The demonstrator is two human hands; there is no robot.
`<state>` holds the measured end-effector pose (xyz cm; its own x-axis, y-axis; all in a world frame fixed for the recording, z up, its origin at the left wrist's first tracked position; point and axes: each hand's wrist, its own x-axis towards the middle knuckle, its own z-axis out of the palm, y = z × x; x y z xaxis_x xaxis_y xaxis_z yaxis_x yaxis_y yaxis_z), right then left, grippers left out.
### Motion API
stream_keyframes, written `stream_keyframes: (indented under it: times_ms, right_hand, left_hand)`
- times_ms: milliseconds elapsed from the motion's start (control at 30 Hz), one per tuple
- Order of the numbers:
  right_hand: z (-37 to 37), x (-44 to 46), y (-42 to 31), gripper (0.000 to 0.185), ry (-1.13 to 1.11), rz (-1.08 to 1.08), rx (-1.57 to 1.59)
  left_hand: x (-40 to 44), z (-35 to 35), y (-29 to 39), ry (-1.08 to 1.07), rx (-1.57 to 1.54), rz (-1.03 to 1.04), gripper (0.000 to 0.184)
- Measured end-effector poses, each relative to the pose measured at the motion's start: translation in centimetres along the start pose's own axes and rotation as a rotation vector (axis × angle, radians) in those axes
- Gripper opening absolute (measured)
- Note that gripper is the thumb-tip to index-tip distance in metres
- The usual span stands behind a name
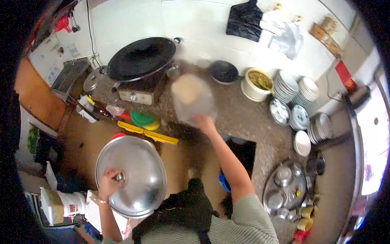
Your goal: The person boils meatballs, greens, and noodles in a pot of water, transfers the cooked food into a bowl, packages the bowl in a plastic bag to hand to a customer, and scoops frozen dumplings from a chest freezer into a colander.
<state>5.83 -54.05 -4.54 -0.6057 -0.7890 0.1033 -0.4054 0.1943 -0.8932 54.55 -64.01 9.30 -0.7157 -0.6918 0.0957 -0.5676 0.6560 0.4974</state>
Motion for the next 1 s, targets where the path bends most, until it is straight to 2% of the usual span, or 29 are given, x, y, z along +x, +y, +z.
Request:
stream_keyframes:
  times_ms: [67,100,167,267,300,367,400,467,567,600,667,700,767,800,867,1000]
  right_hand:
    - [1.8,7.6,2.3,0.031,0.061,0.018,-0.225]
    - [2.5,11.0,3.7,0.031,0.044,0.023,-0.211]
    - [4.4,16.5,6.6,0.043,-0.106,0.140,-0.488]
    - [8.4,21.5,12.9,0.052,-0.268,0.041,-0.607]
    - [9.3,21.9,13.2,0.052,-0.290,0.043,-0.598]
    - [10.6,22.2,13.6,0.053,0.097,-0.367,-0.754]
    - [10.8,22.6,13.2,0.053,0.090,-0.363,-0.750]
    - [11.0,22.9,11.9,0.054,0.025,-0.128,-0.714]
    - [8.0,20.7,8.4,0.055,-0.079,-0.051,-0.688]
    - [7.9,20.0,9.9,0.055,-0.085,-0.046,-0.693]
    - [7.9,18.7,14.2,0.057,-0.029,-0.036,-0.279]
    - [7.0,18.2,13.7,0.057,-0.035,-0.036,-0.284]
    - [5.1,17.3,11.6,0.056,-0.234,0.132,-0.551]
    - [5.0,17.0,11.1,0.056,-0.240,0.130,-0.556]
    - [5.3,15.7,10.1,0.055,-0.047,-0.112,-0.834]
    - [5.2,17.6,11.3,0.053,-0.162,-0.035,-0.657]
  left_hand:
    - [2.2,-0.2,0.7,0.009,0.079,-0.038,0.037]
    - [3.0,0.1,0.8,0.018,0.022,-0.123,0.037]
    - [4.8,0.3,1.0,0.022,-0.022,-0.225,0.038]
    - [6.9,0.6,1.4,0.019,0.059,-0.327,0.039]
    - [7.4,0.7,1.5,0.036,0.058,-0.358,0.039]
    - [8.6,0.8,1.5,0.042,0.062,-0.391,0.040]
    - [9.1,0.9,1.5,0.063,0.072,-0.389,0.040]
    - [10.2,1.0,1.4,0.077,0.088,-0.393,0.040]
    - [11.2,0.8,1.1,0.050,0.113,-0.428,0.040]
    - [11.3,0.9,0.8,0.056,0.101,-0.434,0.041]
    - [11.5,1.1,0.4,0.064,0.080,-0.445,0.042]
    - [11.6,1.1,0.4,0.065,0.077,-0.451,0.042]
    - [11.8,1.1,0.0,0.077,0.101,-0.430,0.042]
    - [11.9,1.3,-0.2,0.077,0.096,-0.436,0.042]
    - [12.0,1.4,-0.6,0.074,0.070,-0.422,0.041]
    - [12.3,0.9,-1.0,0.071,0.020,-0.378,0.039]
